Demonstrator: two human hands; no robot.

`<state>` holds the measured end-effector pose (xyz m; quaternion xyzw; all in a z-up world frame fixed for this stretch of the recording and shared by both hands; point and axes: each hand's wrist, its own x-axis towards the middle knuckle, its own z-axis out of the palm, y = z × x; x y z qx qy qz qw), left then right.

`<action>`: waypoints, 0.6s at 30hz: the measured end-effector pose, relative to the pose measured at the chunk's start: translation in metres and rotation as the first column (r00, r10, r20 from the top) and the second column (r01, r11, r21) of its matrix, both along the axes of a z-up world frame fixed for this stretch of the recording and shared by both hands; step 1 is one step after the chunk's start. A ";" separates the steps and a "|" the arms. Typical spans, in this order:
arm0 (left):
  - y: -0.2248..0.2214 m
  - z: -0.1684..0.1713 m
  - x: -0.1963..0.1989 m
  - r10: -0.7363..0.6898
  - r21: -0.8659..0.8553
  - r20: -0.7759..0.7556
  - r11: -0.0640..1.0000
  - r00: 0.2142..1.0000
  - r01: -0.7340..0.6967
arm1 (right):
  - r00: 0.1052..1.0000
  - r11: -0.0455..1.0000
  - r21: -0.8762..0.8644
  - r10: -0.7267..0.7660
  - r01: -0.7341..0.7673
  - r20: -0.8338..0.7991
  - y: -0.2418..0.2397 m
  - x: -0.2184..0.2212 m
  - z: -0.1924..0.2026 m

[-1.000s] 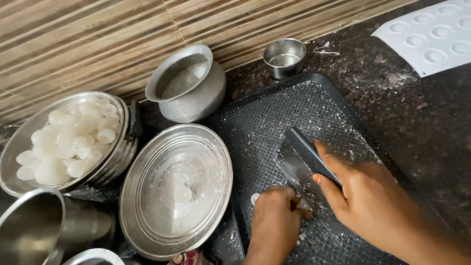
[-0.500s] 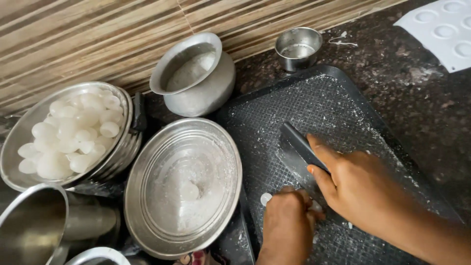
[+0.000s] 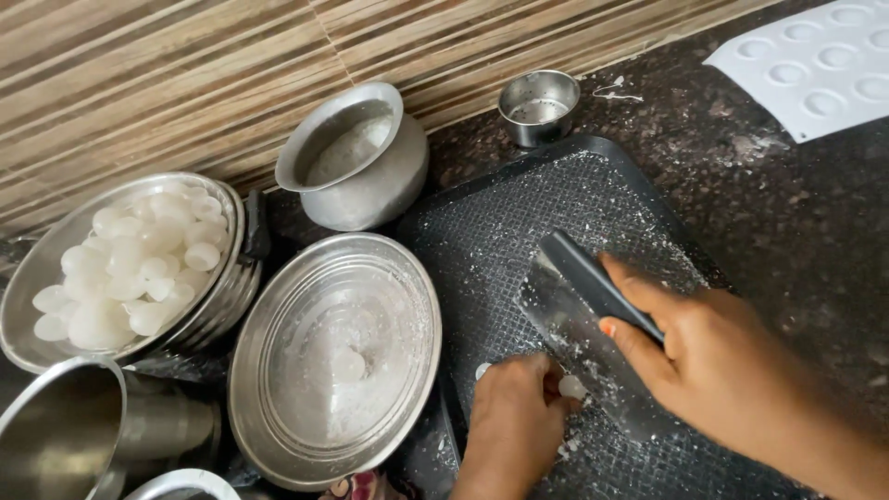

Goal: Chopping small white wax rounds on a textured work tray using a bench scraper tool.

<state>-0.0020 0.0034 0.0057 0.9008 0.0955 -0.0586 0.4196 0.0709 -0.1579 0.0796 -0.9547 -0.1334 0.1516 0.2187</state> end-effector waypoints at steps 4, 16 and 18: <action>-0.003 -0.002 -0.001 0.047 -0.013 -0.013 0.999 0.999 -0.047 | 0.989 0.998 -0.059 -0.020 0.011 -0.148 0.004 -0.005 0.002; -0.004 -0.021 -0.001 0.038 0.009 0.087 0.999 0.996 -0.039 | 0.992 0.993 -0.108 0.055 -0.043 0.114 0.003 -0.015 -0.042; -0.003 -0.023 -0.001 0.038 0.006 0.093 0.999 0.995 -0.039 | 0.998 0.991 -0.131 0.044 -0.037 0.054 0.006 -0.013 -0.039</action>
